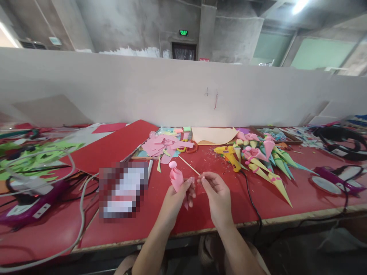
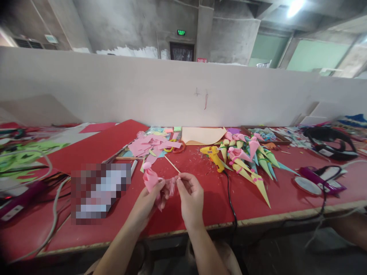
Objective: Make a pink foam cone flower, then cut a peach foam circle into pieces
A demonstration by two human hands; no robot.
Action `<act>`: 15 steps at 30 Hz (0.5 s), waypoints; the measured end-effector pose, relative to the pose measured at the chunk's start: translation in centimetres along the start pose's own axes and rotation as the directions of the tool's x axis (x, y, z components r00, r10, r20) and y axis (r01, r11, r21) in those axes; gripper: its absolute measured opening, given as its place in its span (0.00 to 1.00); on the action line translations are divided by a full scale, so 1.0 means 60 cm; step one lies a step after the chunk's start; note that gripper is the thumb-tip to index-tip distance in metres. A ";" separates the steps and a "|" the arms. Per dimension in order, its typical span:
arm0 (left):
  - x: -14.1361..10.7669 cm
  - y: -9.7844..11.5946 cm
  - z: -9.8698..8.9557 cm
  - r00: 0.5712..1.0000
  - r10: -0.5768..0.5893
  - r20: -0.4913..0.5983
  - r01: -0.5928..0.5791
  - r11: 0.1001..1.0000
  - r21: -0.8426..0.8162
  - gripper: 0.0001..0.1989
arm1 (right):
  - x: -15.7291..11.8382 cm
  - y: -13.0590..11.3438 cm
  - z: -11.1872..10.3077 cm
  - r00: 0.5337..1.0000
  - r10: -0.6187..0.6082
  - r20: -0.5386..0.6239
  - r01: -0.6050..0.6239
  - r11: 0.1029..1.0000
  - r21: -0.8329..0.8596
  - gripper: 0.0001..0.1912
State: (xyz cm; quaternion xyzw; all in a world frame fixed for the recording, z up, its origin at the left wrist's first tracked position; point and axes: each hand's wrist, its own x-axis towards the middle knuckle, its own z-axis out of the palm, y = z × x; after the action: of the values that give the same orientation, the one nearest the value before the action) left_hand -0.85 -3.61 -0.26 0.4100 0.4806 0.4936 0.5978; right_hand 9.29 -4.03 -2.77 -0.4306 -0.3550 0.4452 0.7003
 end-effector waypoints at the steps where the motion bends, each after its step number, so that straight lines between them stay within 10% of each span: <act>1: -0.001 0.000 0.000 1.000 -0.004 0.002 0.004 1.000 -0.001 0.15 | -0.001 -0.001 0.001 1.000 -0.003 0.009 0.003 1.000 -0.009 0.10; 10: 0.000 -0.001 0.001 1.000 -0.001 0.032 -0.004 0.989 0.145 0.18 | -0.010 -0.008 0.004 0.987 -0.160 -0.035 0.154 0.980 -0.125 0.06; 15: -0.001 -0.009 0.004 0.999 -0.006 0.036 -0.003 0.972 0.237 0.17 | -0.016 -0.009 0.000 0.963 -0.230 0.139 0.256 0.944 -0.208 0.06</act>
State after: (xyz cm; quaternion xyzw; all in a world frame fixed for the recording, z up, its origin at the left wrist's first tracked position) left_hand -0.50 -3.79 -0.73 0.4870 0.5252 0.4248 0.5537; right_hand 9.12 -5.05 -2.38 -0.4338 -0.4925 0.3361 0.6755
